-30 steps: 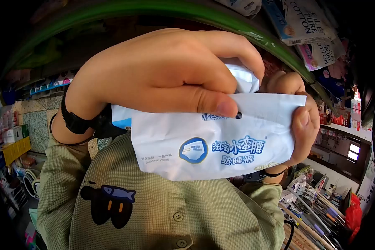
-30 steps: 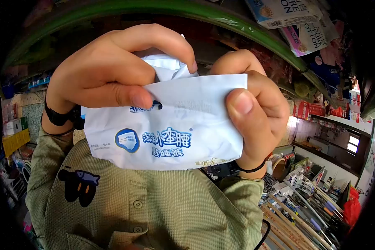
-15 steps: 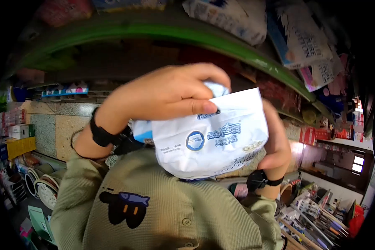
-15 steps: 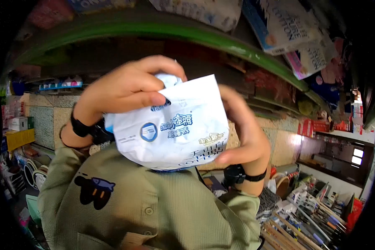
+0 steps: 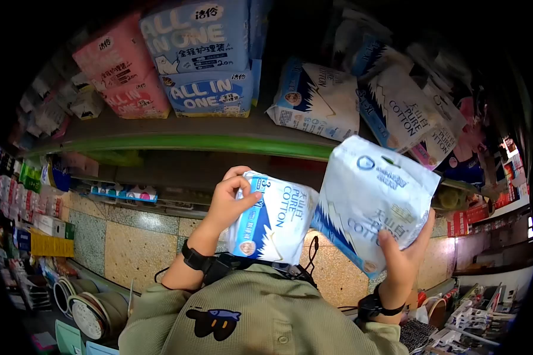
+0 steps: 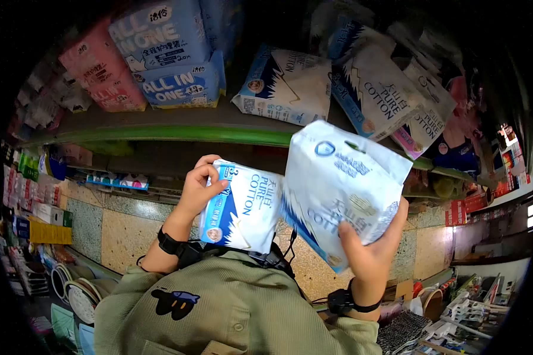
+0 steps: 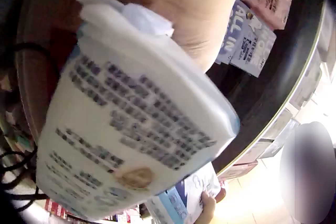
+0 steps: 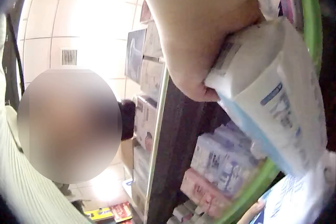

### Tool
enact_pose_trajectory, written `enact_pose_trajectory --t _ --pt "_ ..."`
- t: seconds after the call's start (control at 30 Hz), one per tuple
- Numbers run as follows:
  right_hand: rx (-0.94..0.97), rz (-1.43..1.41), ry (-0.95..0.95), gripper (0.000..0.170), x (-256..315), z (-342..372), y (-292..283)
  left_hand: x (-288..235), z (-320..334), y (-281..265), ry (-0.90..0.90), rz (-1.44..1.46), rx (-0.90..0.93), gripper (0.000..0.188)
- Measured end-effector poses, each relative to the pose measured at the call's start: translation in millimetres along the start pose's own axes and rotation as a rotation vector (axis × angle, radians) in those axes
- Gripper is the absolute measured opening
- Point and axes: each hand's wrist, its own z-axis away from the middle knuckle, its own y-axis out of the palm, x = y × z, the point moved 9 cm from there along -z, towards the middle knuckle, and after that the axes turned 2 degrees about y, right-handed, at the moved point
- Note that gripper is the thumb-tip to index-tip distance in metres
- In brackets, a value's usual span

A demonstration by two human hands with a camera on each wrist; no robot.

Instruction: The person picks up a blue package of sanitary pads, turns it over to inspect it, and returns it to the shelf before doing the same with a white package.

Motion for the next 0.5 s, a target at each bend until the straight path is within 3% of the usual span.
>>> enact_pose_trajectory --t 0.1,0.13,0.17,0.2,0.23,0.27,0.3,0.33,0.37,0.4,0.43,0.47,0.5 --pt "0.074 0.400 -0.303 0.077 26.3 12.0 39.7 -23.5 -3.0 25.7 0.125 -0.198 0.041 0.022" --pt "0.205 0.511 -0.381 0.077 43.0 12.4 68.6 -31.1 -3.8 36.1 0.086 -0.185 0.049 0.023" --pt "0.343 0.619 -0.456 0.077 57.8 14.2 95.5 -40.5 -3.6 46.9 0.233 -0.314 0.118 0.016" --pt "0.522 0.608 -0.382 0.077 49.0 18.8 112.7 -4.1 -7.2 49.7 -0.115 0.202 0.131 0.024" --pt "0.700 0.590 -0.309 0.078 39.0 26.2 127.7 6.5 -1.2 58.8 -0.225 0.475 0.188 0.033" --pt "0.848 0.408 -0.211 0.066 29.8 32.8 140.5 15.6 5.8 67.8 -0.356 0.737 0.221 0.042" --pt "0.869 0.465 -0.263 0.062 25.2 33.2 144.2 -5.1 6.9 73.0 -0.242 0.758 0.316 0.050" --pt "0.891 0.527 -0.318 0.059 20.7 32.2 145.3 -2.5 6.2 72.2 -0.234 0.622 0.313 0.040" --pt "0.914 0.592 -0.376 0.057 18.7 30.0 147.1 -4.4 5.7 74.1 -0.263 0.666 0.338 0.039" --pt "0.844 0.701 -0.564 0.053 35.9 23.3 147.2 -9.3 4.1 76.3 -0.289 0.712 0.361 0.037" --pt "0.787 0.764 -0.517 0.078 41.8 11.2 145.0 -13.0 2.3 78.1 -0.310 0.757 0.386 0.036" --pt "0.744 0.783 -0.572 0.087 50.3 5.3 146.6 -0.1 4.3 82.0 -0.512 0.793 0.354 0.035" --pt "0.697 0.801 -0.632 0.097 59.0 -1.3 148.3 -4.8 2.9 85.5 -0.499 0.727 0.383 0.037"
